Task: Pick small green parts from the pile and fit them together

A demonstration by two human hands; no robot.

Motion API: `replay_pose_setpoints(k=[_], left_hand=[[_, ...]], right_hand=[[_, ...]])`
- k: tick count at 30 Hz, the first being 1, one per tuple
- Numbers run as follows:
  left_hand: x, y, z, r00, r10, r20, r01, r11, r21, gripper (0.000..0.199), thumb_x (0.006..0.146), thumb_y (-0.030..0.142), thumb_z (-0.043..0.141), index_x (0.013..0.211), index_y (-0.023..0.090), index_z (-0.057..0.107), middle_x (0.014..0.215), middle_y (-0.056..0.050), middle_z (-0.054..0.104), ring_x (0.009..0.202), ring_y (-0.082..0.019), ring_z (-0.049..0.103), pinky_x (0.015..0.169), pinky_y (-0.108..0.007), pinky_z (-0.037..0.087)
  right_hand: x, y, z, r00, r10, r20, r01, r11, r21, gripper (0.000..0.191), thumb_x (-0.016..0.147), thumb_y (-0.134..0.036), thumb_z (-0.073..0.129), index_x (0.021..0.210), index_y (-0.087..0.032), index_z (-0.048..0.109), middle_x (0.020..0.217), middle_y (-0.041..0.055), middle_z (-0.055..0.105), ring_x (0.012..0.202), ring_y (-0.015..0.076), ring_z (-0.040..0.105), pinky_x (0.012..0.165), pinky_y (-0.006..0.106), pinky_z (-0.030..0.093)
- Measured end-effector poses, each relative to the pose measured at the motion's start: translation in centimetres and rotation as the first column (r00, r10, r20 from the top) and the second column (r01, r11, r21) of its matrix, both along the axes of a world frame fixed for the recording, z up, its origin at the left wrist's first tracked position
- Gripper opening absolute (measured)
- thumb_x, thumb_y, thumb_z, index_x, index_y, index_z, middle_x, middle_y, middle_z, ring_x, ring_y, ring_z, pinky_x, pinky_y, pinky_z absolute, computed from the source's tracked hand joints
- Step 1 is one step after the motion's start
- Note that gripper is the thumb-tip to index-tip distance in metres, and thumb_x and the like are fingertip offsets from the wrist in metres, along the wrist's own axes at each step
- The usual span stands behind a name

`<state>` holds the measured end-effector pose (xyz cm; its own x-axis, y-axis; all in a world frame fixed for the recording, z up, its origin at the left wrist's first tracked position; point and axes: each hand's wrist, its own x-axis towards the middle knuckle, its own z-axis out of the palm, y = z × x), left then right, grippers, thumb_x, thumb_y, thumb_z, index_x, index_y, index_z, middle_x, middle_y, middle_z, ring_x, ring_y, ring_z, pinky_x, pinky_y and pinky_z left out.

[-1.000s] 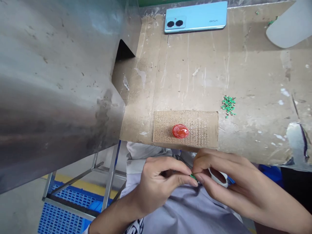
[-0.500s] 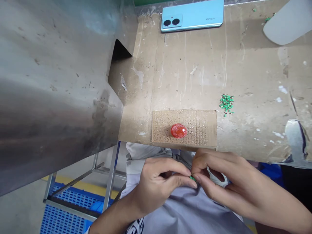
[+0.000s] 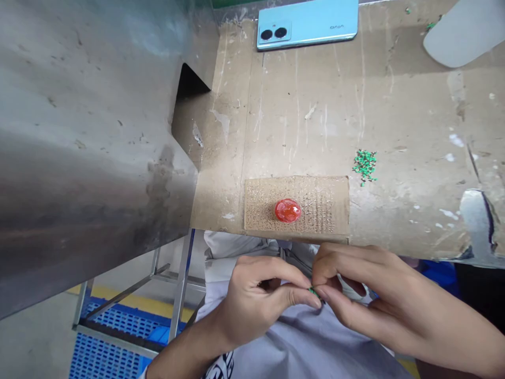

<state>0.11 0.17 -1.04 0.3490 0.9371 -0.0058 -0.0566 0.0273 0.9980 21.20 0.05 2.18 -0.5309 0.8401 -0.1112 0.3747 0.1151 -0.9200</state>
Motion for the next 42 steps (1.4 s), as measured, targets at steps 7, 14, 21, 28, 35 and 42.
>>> replay_pose_setpoints(k=[7, 14, 21, 28, 35, 42], left_hand=[[0.0, 0.1, -0.2, 1.0, -0.016, 0.009, 0.016, 1.0, 0.001, 0.02, 0.082, 0.027, 0.093, 0.075, 0.015, 0.08, 0.063, -0.004, 0.079, 0.049, -0.013, 0.068, 0.05, -0.019, 0.052], [-0.2, -0.1, -0.4, 0.998, -0.057, 0.037, 0.057, 0.998, -0.003, 0.015, 0.085, 0.022, 0.09, 0.077, 0.015, 0.079, 0.066, -0.005, 0.081, 0.054, -0.016, 0.074, 0.054, -0.02, 0.059], [-0.5, 0.0, -0.5, 0.992, -0.092, 0.082, 0.083, 0.991, 0.105, 0.011, 0.088, 0.014, 0.086, 0.08, 0.012, 0.079, 0.071, -0.008, 0.082, 0.062, -0.016, 0.078, 0.065, -0.018, 0.063], [-0.5, -0.1, -0.7, 0.984, -0.084, 0.159, 0.071, 0.994, 0.085, 0.011, 0.089, 0.018, 0.085, 0.084, 0.012, 0.079, 0.071, -0.007, 0.082, 0.063, -0.016, 0.079, 0.063, -0.019, 0.063], [-0.5, 0.2, 0.9, 0.995, -0.037, -0.094, 0.047, 0.994, 0.103, 0.01, 0.085, 0.016, 0.089, 0.09, 0.013, 0.082, 0.078, -0.006, 0.085, 0.064, -0.016, 0.079, 0.065, -0.018, 0.062], [-0.7, 0.2, 2.2, 0.968, -0.094, -0.23, 0.116, 0.99, 0.081, 0.013, 0.087, 0.012, 0.079, 0.098, 0.006, 0.084, 0.077, -0.007, 0.082, 0.041, -0.009, 0.049, 0.041, -0.025, 0.044]], right_hand=[[-0.1, -0.2, 0.0, 0.999, -0.003, 0.051, 0.003, 1.0, 0.008, 0.011, 0.099, -0.018, 0.06, 0.089, -0.023, 0.063, 0.076, -0.0045, 0.066, 0.06, 0.008, 0.059, 0.053, 0.02, 0.043], [0.1, 0.1, 0.3, 0.996, 0.048, 0.069, -0.048, 0.999, -0.003, 0.014, 0.101, -0.018, 0.057, 0.091, -0.024, 0.065, 0.079, -0.0031, 0.069, 0.066, 0.0119, 0.064, 0.059, 0.024, 0.049], [0.6, -0.3, 0.2, 0.995, 0.092, 0.027, -0.093, 0.996, 0.015, 0.003, 0.102, -0.023, 0.064, 0.104, -0.025, 0.065, 0.094, -0.002, 0.074, 0.08, 0.0123, 0.071, 0.068, 0.023, 0.056], [0.6, -1.5, -0.1, 0.998, 0.051, -0.04, -0.05, 0.998, 0.029, 0.007, 0.108, -0.025, 0.059, 0.114, -0.027, 0.061, 0.095, -0.002, 0.071, 0.082, 0.0097, 0.07, 0.069, 0.018, 0.057], [-0.3, -3.3, -0.8, 0.989, -0.098, 0.108, 0.058, 0.944, 0.324, 0.013, 0.105, -0.014, 0.057, 0.116, -0.02, 0.061, 0.096, 0.0036, 0.071, 0.079, 0.014, 0.071, 0.065, 0.026, 0.055], [0.2, -3.8, -1.8, 0.979, -0.119, 0.167, 0.008, 0.835, 0.55, 0.021, 0.106, -0.01, 0.051, 0.118, -0.016, 0.067, 0.097, 0.0089, 0.071, 0.075, 0.017, 0.068, 0.062, 0.03, 0.053]])
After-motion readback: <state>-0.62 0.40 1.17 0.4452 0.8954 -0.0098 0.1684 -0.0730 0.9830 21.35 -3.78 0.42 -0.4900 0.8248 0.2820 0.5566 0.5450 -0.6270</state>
